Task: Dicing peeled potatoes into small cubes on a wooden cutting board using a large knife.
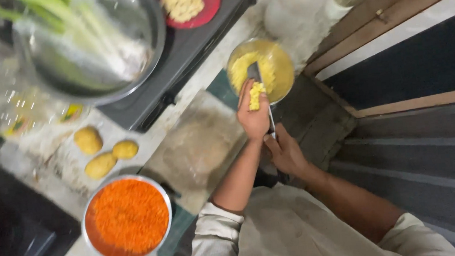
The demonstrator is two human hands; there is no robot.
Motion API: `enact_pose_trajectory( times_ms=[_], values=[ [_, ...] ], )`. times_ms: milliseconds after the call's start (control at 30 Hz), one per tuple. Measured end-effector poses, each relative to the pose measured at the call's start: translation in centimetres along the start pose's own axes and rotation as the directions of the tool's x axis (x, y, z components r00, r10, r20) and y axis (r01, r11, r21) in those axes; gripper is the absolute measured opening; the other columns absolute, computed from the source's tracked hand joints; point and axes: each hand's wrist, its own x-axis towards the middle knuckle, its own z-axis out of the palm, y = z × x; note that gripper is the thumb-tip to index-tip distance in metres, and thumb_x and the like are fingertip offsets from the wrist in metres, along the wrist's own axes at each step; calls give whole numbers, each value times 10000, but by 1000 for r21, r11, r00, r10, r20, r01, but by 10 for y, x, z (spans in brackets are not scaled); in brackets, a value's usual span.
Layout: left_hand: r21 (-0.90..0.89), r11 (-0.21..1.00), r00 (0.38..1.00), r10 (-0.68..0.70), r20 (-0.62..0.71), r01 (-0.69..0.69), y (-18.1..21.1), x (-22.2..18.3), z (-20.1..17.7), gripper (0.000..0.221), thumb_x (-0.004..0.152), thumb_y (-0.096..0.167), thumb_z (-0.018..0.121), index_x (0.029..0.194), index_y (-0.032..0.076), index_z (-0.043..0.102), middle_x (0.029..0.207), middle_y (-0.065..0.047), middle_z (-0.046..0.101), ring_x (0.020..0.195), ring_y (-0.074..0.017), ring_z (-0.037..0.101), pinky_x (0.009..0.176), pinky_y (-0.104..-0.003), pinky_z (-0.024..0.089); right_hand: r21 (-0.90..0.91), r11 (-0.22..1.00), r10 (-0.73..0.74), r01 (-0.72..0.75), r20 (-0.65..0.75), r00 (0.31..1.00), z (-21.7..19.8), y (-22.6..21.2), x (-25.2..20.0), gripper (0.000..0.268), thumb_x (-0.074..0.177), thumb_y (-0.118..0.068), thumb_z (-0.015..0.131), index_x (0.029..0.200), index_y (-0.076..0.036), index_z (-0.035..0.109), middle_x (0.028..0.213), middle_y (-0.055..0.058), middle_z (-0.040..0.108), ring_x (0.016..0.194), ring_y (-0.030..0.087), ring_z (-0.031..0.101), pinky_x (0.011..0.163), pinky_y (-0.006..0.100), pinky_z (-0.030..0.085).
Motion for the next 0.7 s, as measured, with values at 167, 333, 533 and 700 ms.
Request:
enact_pose_trajectory(
  times_ms=[167, 333, 533, 700],
  values=[
    [50, 998, 998, -43, -54, 45, -35, 14, 52, 384, 817, 77, 732, 1198, 44, 700, 1213, -219, 667, 1138, -352, 637, 969, -420, 528, -29, 999, -29, 29, 18, 999, -33, 36, 15, 267, 1009, -242, 514, 829, -47, 482, 517, 108, 555, 462, 216, 564, 422, 359, 439],
    [136, 966, 966, -198, -167, 221, -62, 33, 78, 363, 820, 162, 755, 1182, 149, 728, 1217, -104, 697, 1166, -273, 637, 1028, -380, 498, -129, 991, 46, -28, 137, 990, -68, 42, 12, 296, 1008, -330, 480, 866, -71, 502, 495, 79, 591, 432, 207, 569, 417, 359, 435],
    [178, 916, 911, -305, -276, 361, -104, 57, 89, 280, 849, 289, 749, 1115, 202, 751, 1147, -95, 721, 1142, -264, 648, 1040, -380, 476, -186, 983, 40, 0, 209, 977, -116, 41, -3, 193, 971, -238, 514, 916, -61, 566, 491, 100, 594, 433, 143, 549, 423, 295, 445],
    [187, 971, 966, -182, 185, 147, -88, 80, 81, 462, 1074, 334, 383, 1007, 106, 780, 1130, -112, 730, 1314, -279, 530, 1211, -433, 223, 124, 990, 29, -69, 303, 953, -159, 74, -1, 80, 921, -81, 552, 883, -42, 610, 521, 13, 594, 391, 139, 555, 361, 287, 450]
  ],
)
